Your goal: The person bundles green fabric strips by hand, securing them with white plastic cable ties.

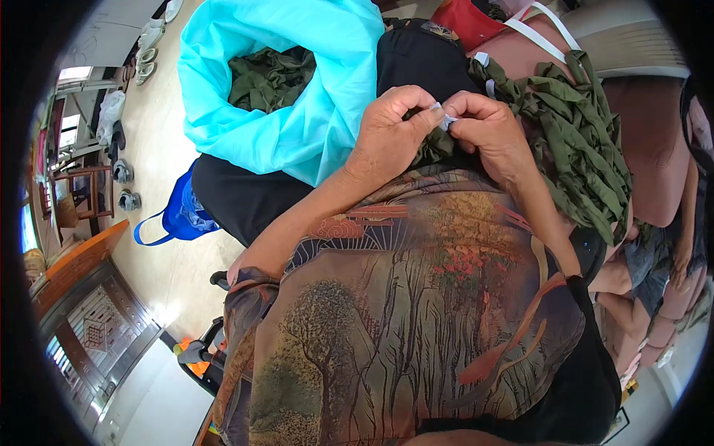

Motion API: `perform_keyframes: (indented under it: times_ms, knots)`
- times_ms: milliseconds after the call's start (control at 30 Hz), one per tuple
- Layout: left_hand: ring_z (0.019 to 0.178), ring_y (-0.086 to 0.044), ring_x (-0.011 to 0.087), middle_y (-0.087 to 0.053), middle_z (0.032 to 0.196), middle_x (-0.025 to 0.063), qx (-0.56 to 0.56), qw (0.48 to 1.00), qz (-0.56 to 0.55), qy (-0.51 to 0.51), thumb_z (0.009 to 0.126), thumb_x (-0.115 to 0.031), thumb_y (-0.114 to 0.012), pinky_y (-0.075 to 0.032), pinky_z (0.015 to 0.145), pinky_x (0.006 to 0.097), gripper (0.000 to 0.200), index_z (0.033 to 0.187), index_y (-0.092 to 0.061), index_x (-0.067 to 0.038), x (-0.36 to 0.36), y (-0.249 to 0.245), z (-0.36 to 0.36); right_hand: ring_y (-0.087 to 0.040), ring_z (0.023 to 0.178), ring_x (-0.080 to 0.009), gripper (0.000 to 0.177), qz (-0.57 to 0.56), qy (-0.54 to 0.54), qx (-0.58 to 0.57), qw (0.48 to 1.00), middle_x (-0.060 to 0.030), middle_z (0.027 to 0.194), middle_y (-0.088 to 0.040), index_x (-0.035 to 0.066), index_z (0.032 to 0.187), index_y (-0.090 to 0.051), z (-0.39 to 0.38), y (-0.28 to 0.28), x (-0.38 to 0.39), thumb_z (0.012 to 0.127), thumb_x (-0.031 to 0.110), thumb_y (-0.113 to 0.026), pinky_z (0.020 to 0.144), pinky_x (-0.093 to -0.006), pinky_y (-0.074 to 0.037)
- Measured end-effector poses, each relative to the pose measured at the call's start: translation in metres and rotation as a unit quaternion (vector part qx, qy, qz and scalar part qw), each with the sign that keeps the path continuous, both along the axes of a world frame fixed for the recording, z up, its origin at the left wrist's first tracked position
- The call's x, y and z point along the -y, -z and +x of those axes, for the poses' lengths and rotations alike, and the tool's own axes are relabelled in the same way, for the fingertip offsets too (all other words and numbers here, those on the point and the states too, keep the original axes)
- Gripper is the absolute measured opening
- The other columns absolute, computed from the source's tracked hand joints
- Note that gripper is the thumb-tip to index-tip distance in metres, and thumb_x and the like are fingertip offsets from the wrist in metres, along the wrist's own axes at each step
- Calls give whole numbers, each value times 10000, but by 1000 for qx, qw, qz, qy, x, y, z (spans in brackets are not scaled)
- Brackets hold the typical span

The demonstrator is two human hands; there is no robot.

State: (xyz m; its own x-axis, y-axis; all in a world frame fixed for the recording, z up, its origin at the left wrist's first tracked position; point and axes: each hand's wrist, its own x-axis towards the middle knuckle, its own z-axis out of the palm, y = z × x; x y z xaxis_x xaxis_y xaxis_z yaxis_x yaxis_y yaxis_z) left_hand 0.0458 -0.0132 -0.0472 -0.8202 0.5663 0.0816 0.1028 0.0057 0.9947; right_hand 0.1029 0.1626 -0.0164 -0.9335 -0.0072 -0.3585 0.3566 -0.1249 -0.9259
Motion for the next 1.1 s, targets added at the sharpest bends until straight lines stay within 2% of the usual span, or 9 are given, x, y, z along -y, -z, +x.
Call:
perform_keyframes:
  times_ms: [33,133,267,333,433,533,667,867,1100]
  knots:
    - [755,-506,33,-587,800,-31,51,998,19,17,922,-89,-621,-422,663,198,96,880,-614,-3,0,-5,-1,-470,650,-31,85,-41,-1,2,999,64,762,-574,14,851,-628,0,4,-2,767,6,-620,600,-199,-388]
    - [766,-517,33,-602,810,-27,170,984,41,42,931,-116,-611,-421,680,197,117,877,-626,-13,2,-8,-5,-493,663,-38,98,19,8,-72,997,60,795,-587,16,872,-625,2,4,3,778,0,-647,601,-200,-405]
    - [784,-527,36,-620,825,-21,225,972,57,41,927,-143,-612,-419,730,204,125,883,-643,-30,3,-5,-9,-571,726,-90,134,189,35,-205,960,-2,840,-620,24,892,-633,3,16,13,780,-7,-699,627,-246,-469]
    - [792,-536,44,-627,835,-17,246,966,61,47,923,-137,-610,-422,751,211,118,886,-646,-30,5,-4,-11,-614,764,-134,167,264,51,-247,931,-42,860,-634,32,908,-638,4,14,17,772,-7,-725,655,-273,-499]
    - [800,-555,59,-640,850,-6,280,953,106,50,921,-118,-597,-430,766,216,108,897,-648,-26,4,0,-10,-643,800,-195,194,383,32,-398,833,-87,884,-641,47,915,-652,-2,8,17,754,-8,-744,697,-294,-516]
    - [809,-571,73,-649,859,6,285,947,140,48,920,-99,-585,-436,780,218,98,909,-647,-23,4,0,-9,-644,840,-225,190,377,39,-438,815,-85,913,-644,51,896,-662,-5,10,16,741,-25,-743,713,-297,-516]
    - [802,-585,94,-656,871,32,281,948,150,24,921,-95,-580,-453,773,231,98,904,-633,-14,3,-2,-7,-613,946,-214,138,299,34,-396,868,-79,958,-641,48,877,-665,-5,6,19,765,-9,-723,796,-307,-495]
    - [840,-643,178,-660,882,98,360,898,246,-53,957,-123,-536,-514,793,312,135,916,-595,-9,14,-6,-21,-575,988,-182,62,168,-58,-326,928,-61,988,-643,29,846,-640,-2,5,9,810,16,-688,869,-298,-454]
    - [876,-638,209,-619,789,69,360,877,316,30,987,-201,-517,-498,846,344,176,910,-545,-46,12,-12,-20,-566,907,-123,54,-50,-47,-239,969,-55,993,-651,17,893,-611,3,8,4,890,63,-640,819,-266,-461]
